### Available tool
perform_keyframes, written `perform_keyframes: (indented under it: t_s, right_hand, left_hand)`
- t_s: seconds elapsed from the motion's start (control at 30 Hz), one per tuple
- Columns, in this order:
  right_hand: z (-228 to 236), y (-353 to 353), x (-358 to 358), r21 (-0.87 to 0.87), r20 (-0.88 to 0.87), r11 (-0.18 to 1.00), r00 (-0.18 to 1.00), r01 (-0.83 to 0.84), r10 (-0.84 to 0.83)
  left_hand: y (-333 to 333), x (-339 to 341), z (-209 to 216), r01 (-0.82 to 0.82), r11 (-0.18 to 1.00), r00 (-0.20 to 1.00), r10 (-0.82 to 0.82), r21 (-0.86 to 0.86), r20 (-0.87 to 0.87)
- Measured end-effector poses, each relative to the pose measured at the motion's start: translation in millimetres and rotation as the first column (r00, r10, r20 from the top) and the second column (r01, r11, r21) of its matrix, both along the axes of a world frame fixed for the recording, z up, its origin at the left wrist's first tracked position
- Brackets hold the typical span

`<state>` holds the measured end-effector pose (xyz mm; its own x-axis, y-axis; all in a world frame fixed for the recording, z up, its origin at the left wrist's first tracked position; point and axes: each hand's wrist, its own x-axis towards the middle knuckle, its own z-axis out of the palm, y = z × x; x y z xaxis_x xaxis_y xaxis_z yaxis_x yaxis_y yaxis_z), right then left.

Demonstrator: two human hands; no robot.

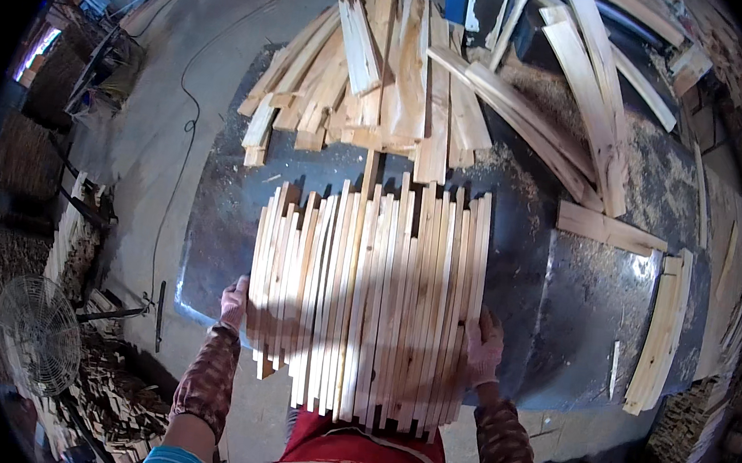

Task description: The person feeds wooden planks into a planer machine one by one to smooth their surfaces. After processing, the person stacks the finished planks into a neat pile on the floor. The person wears gloves and an apron while working in a workshop environment.

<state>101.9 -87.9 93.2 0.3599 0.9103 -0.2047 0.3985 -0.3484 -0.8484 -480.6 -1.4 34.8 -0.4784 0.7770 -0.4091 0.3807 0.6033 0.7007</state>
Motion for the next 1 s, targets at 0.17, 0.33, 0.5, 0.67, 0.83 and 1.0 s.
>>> perform_keyframes:
  t_s: [0.17, 0.33, 0.5, 0.67, 0.83, 1.0]
  right_hand:
    - [-11, 3, -16, -0.059, -0.545, 0.977, 0.814, 0.203, -0.201]
    - [-22, -8, -13, -0.159, -0.678, 0.962, 0.684, 0.222, -0.27]
    - [-25, -35, -32, -0.164, -0.711, 0.958, 0.645, 0.235, -0.28]
    - [-30, -143, -80, -0.114, -0.778, 0.961, 0.579, 0.253, -0.245]
    - [5, -251, -125, -0.36, -0.792, 0.884, 0.404, 0.297, -0.458]
    - [-24, -258, -107, -0.416, -0.765, 0.878, 0.431, 0.236, -0.478]
  left_hand:
    - [-2, 12, -22, -0.023, 0.982, 0.971, -0.023, 0.189, 0.239]
    - [0, 84, 68, -0.092, 0.996, 0.518, 0.032, 0.018, 0.855]
    - [-8, 76, 104, 0.064, 0.991, 0.573, 0.06, -0.117, 0.818]
    - [-63, 36, 101, 0.171, 0.974, 0.554, 0.032, -0.151, 0.832]
    - [-164, -55, 25, 0.079, 0.995, 0.504, 0.011, -0.059, 0.864]
    - [-156, -50, 15, 0.139, 0.973, 0.475, 0.098, -0.185, 0.874]
